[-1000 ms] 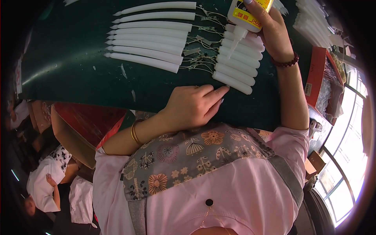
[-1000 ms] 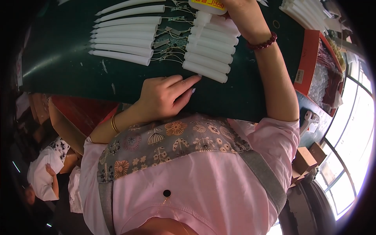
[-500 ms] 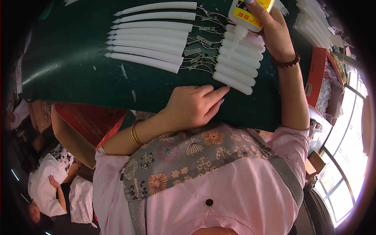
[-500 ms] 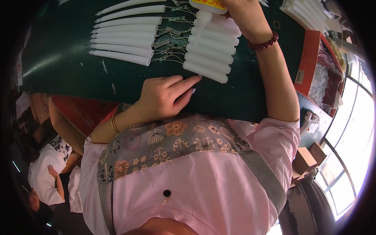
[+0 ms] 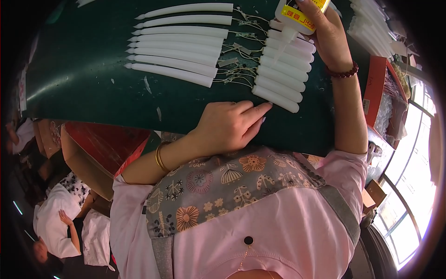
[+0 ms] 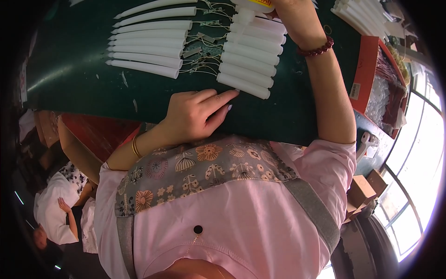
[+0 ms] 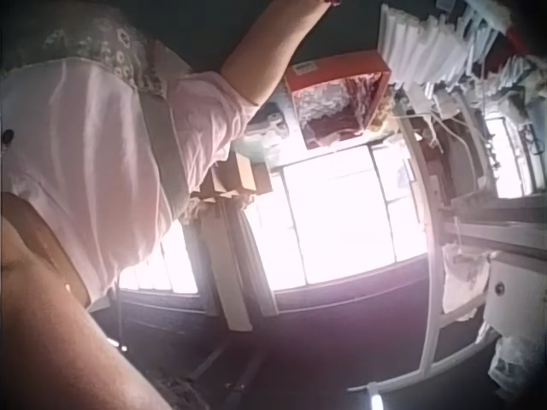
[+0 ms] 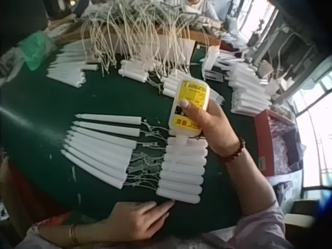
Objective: The worker is assembling white plastic tubes by connecting them with wires and connectors and applying adhesive.
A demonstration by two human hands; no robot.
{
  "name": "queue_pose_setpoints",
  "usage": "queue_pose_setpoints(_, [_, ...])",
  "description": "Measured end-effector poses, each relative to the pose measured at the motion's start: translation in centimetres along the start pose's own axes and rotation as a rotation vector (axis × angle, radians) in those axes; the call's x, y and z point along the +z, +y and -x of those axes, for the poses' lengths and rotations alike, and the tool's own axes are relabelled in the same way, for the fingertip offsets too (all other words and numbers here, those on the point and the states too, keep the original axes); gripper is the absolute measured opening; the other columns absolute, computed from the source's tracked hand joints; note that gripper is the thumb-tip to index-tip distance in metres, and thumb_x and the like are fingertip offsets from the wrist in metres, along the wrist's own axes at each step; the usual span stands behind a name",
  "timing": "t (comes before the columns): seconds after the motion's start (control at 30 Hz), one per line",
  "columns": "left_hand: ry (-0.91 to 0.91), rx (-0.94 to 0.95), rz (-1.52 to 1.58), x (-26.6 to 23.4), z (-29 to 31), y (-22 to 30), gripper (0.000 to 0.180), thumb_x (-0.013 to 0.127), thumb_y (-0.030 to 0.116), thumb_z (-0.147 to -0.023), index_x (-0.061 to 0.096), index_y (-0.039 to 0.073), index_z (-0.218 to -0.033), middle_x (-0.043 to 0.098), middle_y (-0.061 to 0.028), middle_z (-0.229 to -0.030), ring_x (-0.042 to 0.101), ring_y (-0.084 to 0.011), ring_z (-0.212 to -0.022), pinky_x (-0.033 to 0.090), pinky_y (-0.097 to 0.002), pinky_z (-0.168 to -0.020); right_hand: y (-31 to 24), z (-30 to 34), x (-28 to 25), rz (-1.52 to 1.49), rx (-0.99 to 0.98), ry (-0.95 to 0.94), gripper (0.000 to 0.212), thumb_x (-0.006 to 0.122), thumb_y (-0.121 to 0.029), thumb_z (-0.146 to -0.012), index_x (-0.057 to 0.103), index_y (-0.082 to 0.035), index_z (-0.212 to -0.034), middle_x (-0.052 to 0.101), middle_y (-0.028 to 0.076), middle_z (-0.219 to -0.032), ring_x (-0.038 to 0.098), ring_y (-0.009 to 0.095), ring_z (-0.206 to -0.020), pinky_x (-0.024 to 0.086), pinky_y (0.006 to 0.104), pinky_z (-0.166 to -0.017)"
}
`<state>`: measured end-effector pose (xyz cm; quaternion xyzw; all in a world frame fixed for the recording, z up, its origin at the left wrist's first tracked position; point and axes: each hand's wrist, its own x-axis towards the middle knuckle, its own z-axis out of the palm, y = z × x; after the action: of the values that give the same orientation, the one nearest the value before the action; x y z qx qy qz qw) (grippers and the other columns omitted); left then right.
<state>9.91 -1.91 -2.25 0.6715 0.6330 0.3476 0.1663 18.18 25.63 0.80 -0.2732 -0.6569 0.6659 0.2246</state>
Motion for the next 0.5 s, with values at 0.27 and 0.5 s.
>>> queue_pose_setpoints(0.27, [-0.014, -0.009, 0.007, -0.1, -0.1, 0.0, 0.032, 0.072, 0.02, -0.091, 0.075, 0.013, -0.122, 0.059, -0.0021, -0.075, 0.062, -0.0213, -0.059, 0.05, -0.0347, -0.052, 0.4, -0.4, -0.4, -0.023, -0.067, -0.039, 0.046, 0.073, -0.039, -0.101, 0.064, -0.001, -0.125, 0.071, 0.004, -0.104, 0.068, 0.011, -0.089, 0.058, 0.0257, -0.077])
queue_pose_setpoints(0.5, [-0.012, -0.016, 0.01, -0.1, 0.0, 0.0, 0.033, 0.072, 0.019, -0.091, 0.075, 0.013, -0.123, 0.059, -0.0022, -0.075, 0.062, -0.0215, -0.059, 0.05, -0.0349, -0.052, 0.1, -0.8, -0.1, -0.017, -0.082, -0.012, 0.046, 0.073, -0.04, -0.101, 0.063, -0.003, -0.125, 0.071, 0.003, -0.103, 0.068, 0.01, -0.088, 0.058, 0.0251, -0.076])
